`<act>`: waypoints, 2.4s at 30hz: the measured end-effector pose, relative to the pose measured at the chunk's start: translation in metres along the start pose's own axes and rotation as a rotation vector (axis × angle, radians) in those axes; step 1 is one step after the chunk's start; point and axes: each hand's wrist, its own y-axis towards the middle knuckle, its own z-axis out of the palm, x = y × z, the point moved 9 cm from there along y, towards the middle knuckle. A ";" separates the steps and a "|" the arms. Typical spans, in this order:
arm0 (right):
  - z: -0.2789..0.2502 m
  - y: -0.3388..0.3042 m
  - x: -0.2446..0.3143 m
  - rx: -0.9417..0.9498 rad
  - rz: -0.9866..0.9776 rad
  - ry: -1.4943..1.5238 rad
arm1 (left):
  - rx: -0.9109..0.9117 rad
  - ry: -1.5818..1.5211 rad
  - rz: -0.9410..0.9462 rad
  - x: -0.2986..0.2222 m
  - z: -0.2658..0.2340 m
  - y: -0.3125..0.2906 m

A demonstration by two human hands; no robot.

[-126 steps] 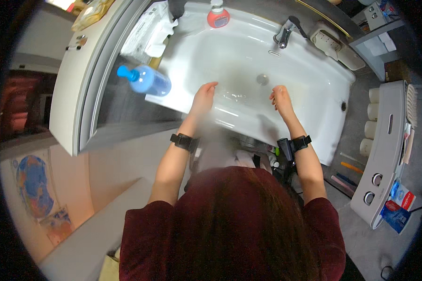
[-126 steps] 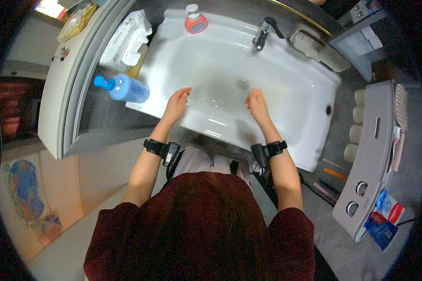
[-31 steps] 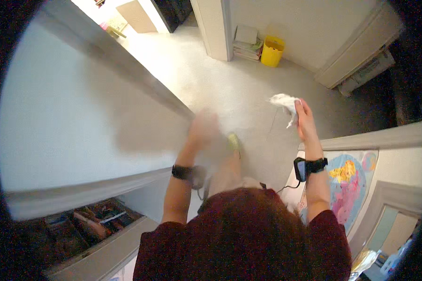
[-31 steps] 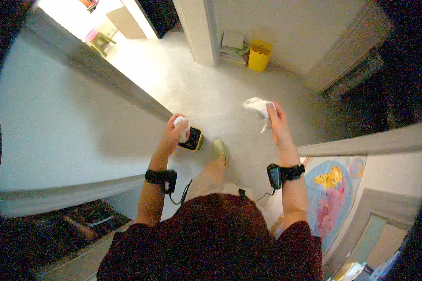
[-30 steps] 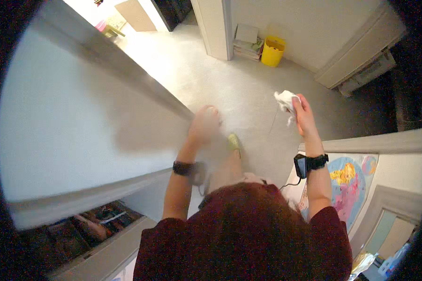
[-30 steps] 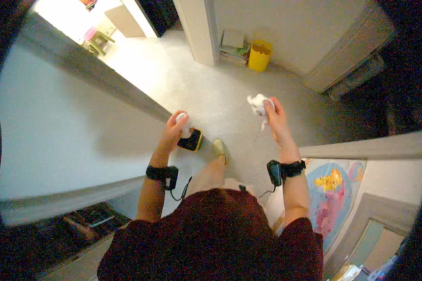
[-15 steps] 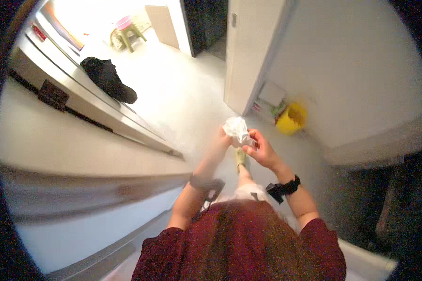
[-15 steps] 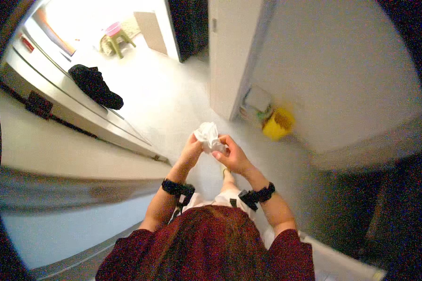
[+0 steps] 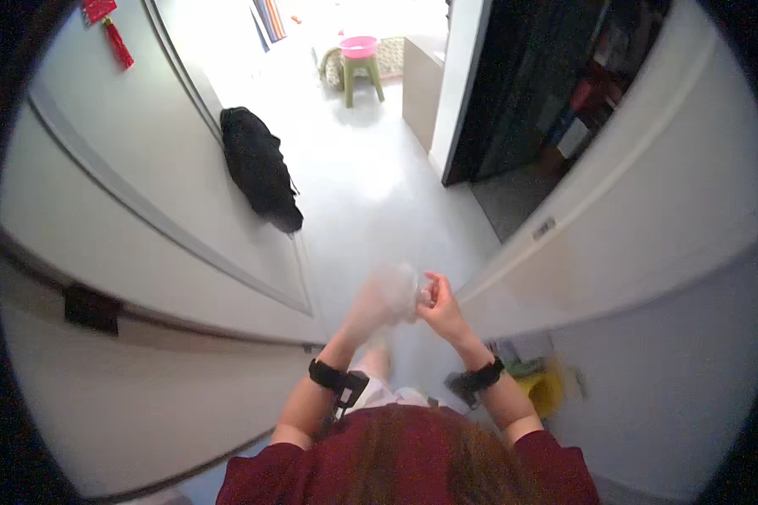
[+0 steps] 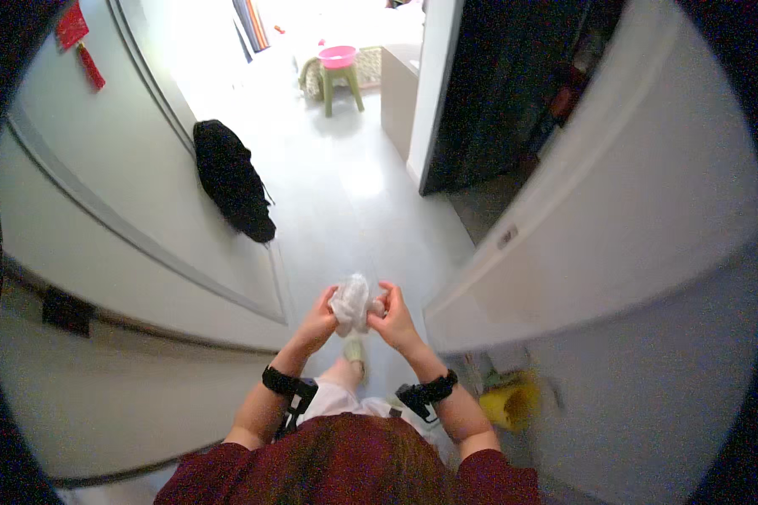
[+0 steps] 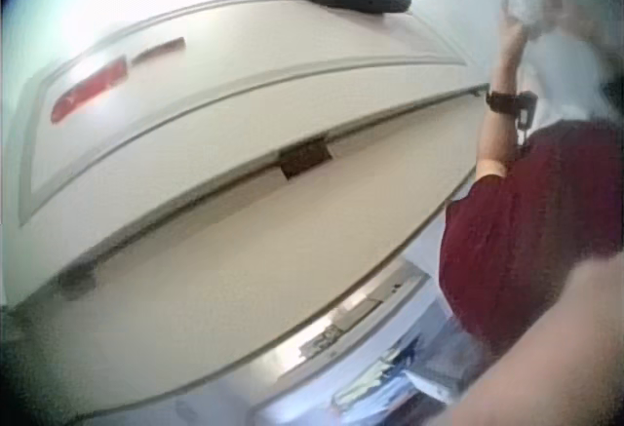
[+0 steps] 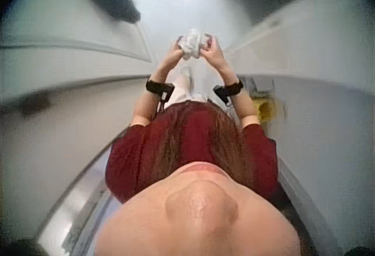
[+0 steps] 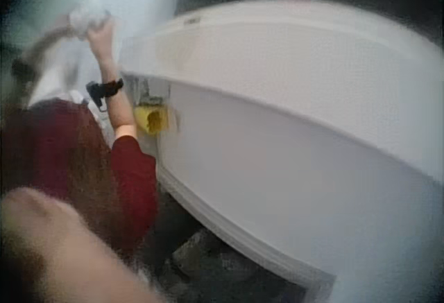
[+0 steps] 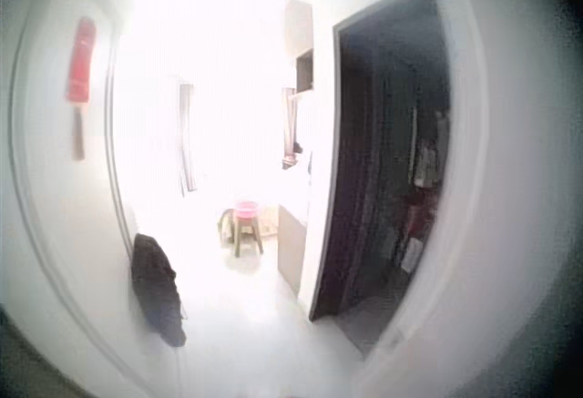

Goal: The person washes a cloth in a sink, uses a brush to clean a bed surface, and then wipes a desk and several cosmetic containers using the damp cloth.

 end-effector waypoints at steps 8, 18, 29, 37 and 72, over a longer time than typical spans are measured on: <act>-0.004 0.235 -0.012 0.256 0.085 0.131 | 0.027 -0.217 0.149 -0.042 -0.092 0.205; 0.012 0.518 0.049 0.311 0.036 0.141 | -0.089 -0.104 0.331 -0.149 -0.228 0.432; 0.038 0.830 0.021 0.209 -0.015 0.257 | 0.011 0.110 0.108 -0.173 -0.397 0.660; 0.075 1.025 0.048 0.338 -0.007 0.142 | -0.407 0.069 0.250 -0.191 -0.571 0.805; 0.093 1.810 0.016 -0.191 0.024 0.335 | -0.183 -0.264 -0.009 -0.321 -0.993 1.454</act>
